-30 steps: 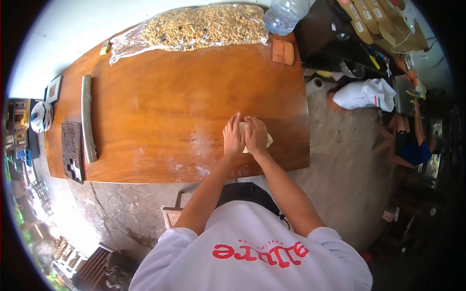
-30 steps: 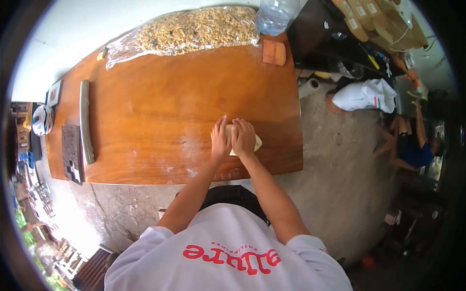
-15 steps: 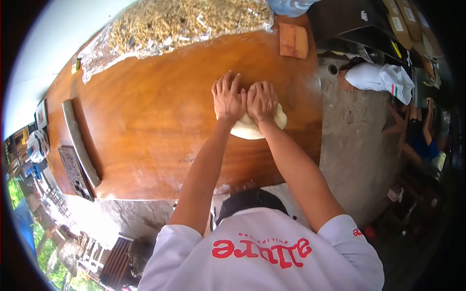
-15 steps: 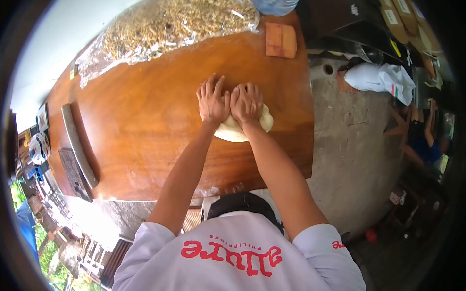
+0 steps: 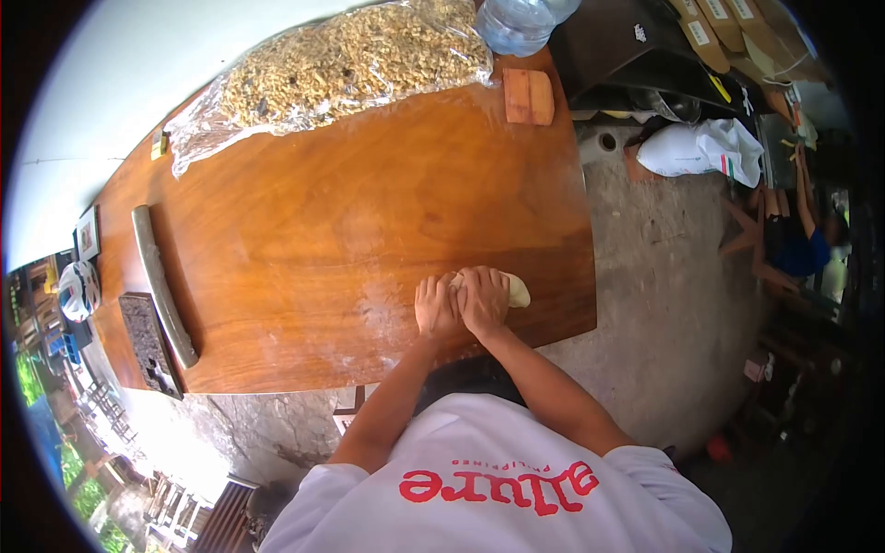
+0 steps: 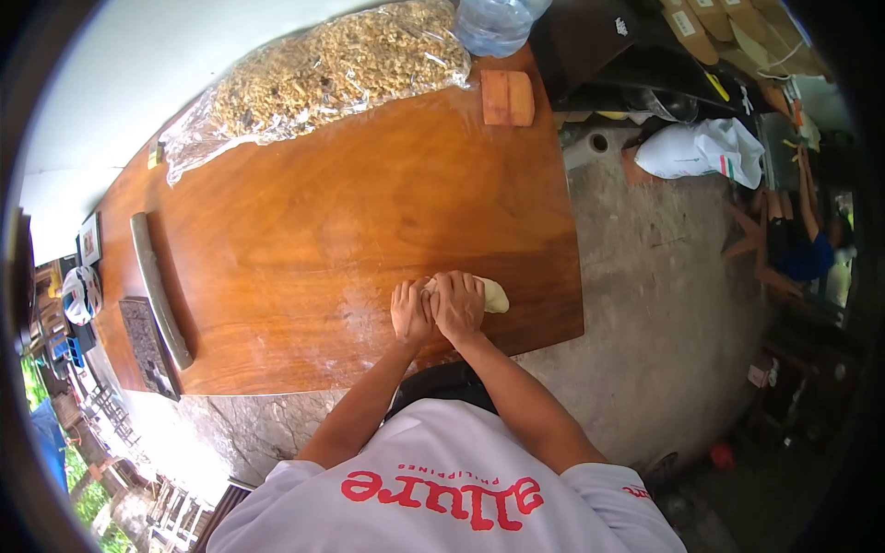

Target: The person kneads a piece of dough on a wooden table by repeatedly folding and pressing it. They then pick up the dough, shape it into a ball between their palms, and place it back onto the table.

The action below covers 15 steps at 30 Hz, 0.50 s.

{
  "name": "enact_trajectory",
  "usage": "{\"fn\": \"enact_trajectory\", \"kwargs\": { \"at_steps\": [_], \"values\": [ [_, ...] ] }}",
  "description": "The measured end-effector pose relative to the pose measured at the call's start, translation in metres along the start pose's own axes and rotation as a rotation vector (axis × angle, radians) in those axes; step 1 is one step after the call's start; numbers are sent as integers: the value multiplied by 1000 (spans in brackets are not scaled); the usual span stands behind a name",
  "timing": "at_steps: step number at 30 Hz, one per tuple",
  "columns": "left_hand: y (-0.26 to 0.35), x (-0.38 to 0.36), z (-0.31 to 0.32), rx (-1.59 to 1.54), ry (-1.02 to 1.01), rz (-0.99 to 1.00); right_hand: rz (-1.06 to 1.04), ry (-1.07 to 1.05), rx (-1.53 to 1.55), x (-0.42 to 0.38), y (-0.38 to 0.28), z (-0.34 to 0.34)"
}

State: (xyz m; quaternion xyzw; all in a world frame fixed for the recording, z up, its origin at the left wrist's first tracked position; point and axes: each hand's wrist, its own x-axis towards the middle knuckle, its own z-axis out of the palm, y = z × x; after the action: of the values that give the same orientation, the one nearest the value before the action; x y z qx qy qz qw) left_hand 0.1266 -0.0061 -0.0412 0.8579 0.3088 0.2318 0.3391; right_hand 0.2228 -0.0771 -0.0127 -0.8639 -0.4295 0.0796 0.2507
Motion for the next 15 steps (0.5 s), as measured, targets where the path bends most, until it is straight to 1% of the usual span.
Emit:
{"fn": "enact_trajectory", "kwargs": {
  "at_steps": [1,2,4,5,6,8,9,11,12,14,15],
  "values": [
    [-4,-1,5,78,-79,-60,-10,53,-46,5,1,6],
    [-8,7,9,72,-88,-67,-21,107,-93,14,4,11],
    [-21,33,19,259,23,-40,-36,109,-152,49,8,12],
    [-24,48,22,286,59,-56,-62,124,-203,70,9,14],
    [-27,65,24,291,53,-70,-63,109,-198,90,14,19],
    [-33,95,23,283,107,-53,-147,115,-158,124,21,28],
    [-38,108,25,291,112,-58,-154,113,-150,139,24,34],
    [-42,133,24,293,116,-154,-167,168,-149,163,24,39],
    [-43,143,23,305,137,-133,-178,197,-139,172,24,42],
    [-41,154,20,234,48,-367,21,-27,-165,186,19,47],
    [-34,151,17,185,83,-372,-23,66,-208,190,21,49]
  ]
}}
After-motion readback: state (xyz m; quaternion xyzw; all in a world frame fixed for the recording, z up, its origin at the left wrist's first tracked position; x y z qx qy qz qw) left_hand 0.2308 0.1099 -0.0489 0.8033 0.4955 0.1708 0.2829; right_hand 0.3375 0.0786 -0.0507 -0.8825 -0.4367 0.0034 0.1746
